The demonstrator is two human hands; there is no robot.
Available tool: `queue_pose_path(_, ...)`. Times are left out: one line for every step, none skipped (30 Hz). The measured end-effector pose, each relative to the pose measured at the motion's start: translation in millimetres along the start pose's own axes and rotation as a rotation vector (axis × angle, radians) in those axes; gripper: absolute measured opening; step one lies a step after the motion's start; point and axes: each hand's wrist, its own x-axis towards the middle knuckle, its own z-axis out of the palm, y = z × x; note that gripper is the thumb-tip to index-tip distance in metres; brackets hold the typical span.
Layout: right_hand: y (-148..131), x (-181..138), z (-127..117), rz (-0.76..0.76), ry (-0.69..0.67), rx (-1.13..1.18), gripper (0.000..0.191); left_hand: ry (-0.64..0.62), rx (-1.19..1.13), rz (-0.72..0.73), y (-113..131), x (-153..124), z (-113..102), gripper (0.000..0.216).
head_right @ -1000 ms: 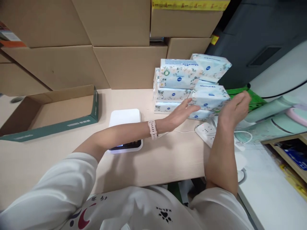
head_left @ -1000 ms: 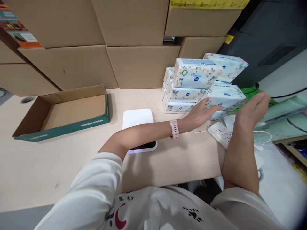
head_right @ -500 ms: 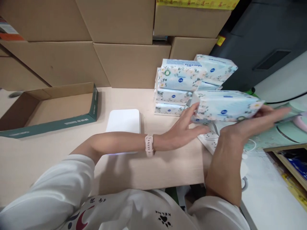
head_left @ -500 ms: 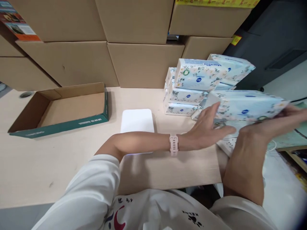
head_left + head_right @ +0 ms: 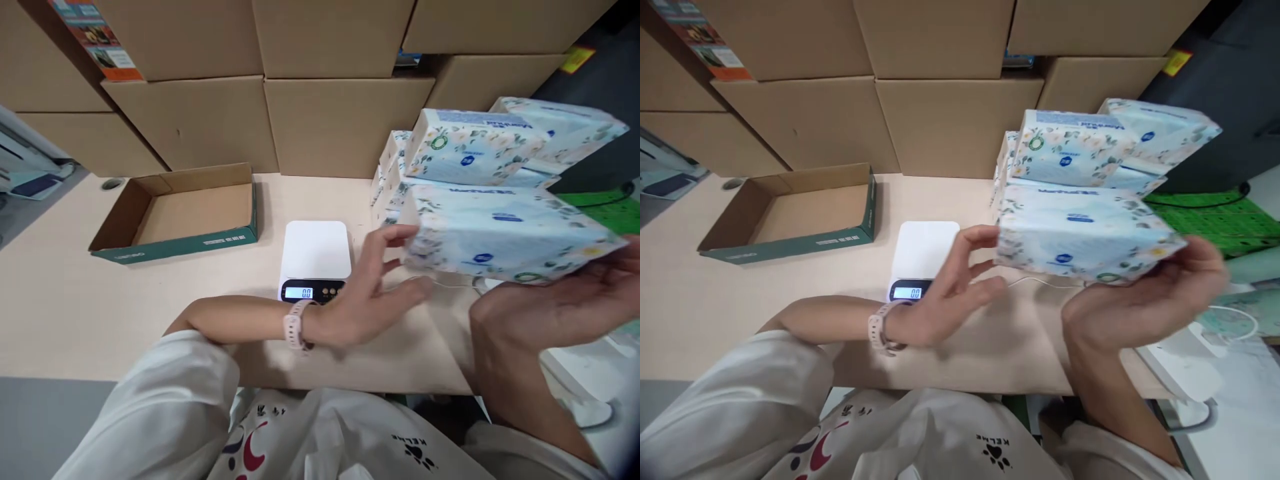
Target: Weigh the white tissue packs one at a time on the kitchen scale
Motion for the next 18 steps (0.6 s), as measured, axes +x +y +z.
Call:
queue_pose_path(-1.2, -14.4, 7.0, -0.060, 0.044, 0.044, 0.034, 0.032, 0.030, 0.027, 0.5, -7.4, -12.7, 0.049)
queue_pose_path(-0.7, -28.8, 13.0, -0.095, 0.056, 0.075, 0.029, 0.072, 0.067, 0.046, 1.0, -15.4, -26.7, 0.047)
queue_pose_path(1.4, -43.0, 17.9, -0.088, 0.024, 0.089, 0.027, 0.115, 0.109, 0.053, 1.3, -23.7, -41.4, 0.045)
queue_pose_path(4.7, -56.6, 21.6, -0.032, -0.060, 0.078, 0.027, 0.160, 0.154, 0.048, 1.1, -31.8, -56.2, 0.045)
queue_pose_path(8.8, -69.0, 24.3, 0.035, -0.151, 0.060, 0.028, 0.201, 0.198, 0.036, 0.2, -39.6, -70.3, 0.046)
queue_pose_path(13.3, -79.8, 26.3, 0.097, -0.242, 0.038, 0.030, 0.231, 0.240, 0.023, -1.5, -46.7, -83.1, 0.047)
queue_pose_path(17.9, -88.7, 27.9, 0.147, -0.328, 0.015, 0.030, 0.254, 0.278, 0.008, -4.0, -53.1, -94.2, 0.048)
queue_pose_path(22.6, -95.7, 29.3, 0.181, -0.402, -0.009, 0.030, 0.271, 0.314, -0.005, -7.1, -58.9, -103.5, 0.050)
queue_pose_path(27.3, -100.7, 30.9, 0.193, -0.455, -0.030, 0.030, 0.284, 0.344, -0.011, -10.7, -64.0, -110.8, 0.051)
queue_pose_path(31.9, -104.1, 32.7, 0.184, -0.493, -0.042, 0.030, 0.294, 0.370, -0.007, -14.6, -68.6, -116.4, 0.052)
queue_pose_path(36.6, -105.9, 34.8, 0.161, -0.519, -0.048, 0.031, 0.304, 0.392, 0.002, -18.6, -72.7, -120.6, 0.053)
queue_pose_path(41.2, -106.7, 36.9, 0.133, -0.543, -0.056, 0.031, 0.312, 0.408, 0.015, -22.7, -76.3, -123.7, 0.054)
queue_pose_path(45.6, -106.8, 39.0, 0.101, -0.568, -0.065, 0.032, 0.315, 0.419, 0.030, -26.8, -79.5, -126.2, 0.054)
queue_pose_path(49.8, -106.4, 40.9, 0.063, -0.585, -0.073, 0.032, 0.314, 0.426, 0.047, -30.8, -82.3, -128.3, 0.054)
queue_pose_path(53.5, -105.7, 42.3, 0.023, -0.602, -0.081, 0.032, 0.309, 0.428, 0.062, -34.6, -84.7, -130.2, 0.053)
queue_pose_path(56.8, -104.9, 43.2, -0.015, -0.613, -0.089, 0.032, 0.301, 0.428, 0.076, -38.2, -86.7, -132.2, 0.053)
queue_pose_path(59.4, -104.1, 43.4, -0.055, -0.626, -0.094, 0.031, 0.294, 0.425, 0.093, -41.4, -88.4, -134.2, 0.053)
queue_pose_path(61.7, -103.3, 43.0, -0.094, -0.641, -0.094, 0.031, 0.288, 0.418, 0.111, -44.0, -89.6, -136.3, 0.054)
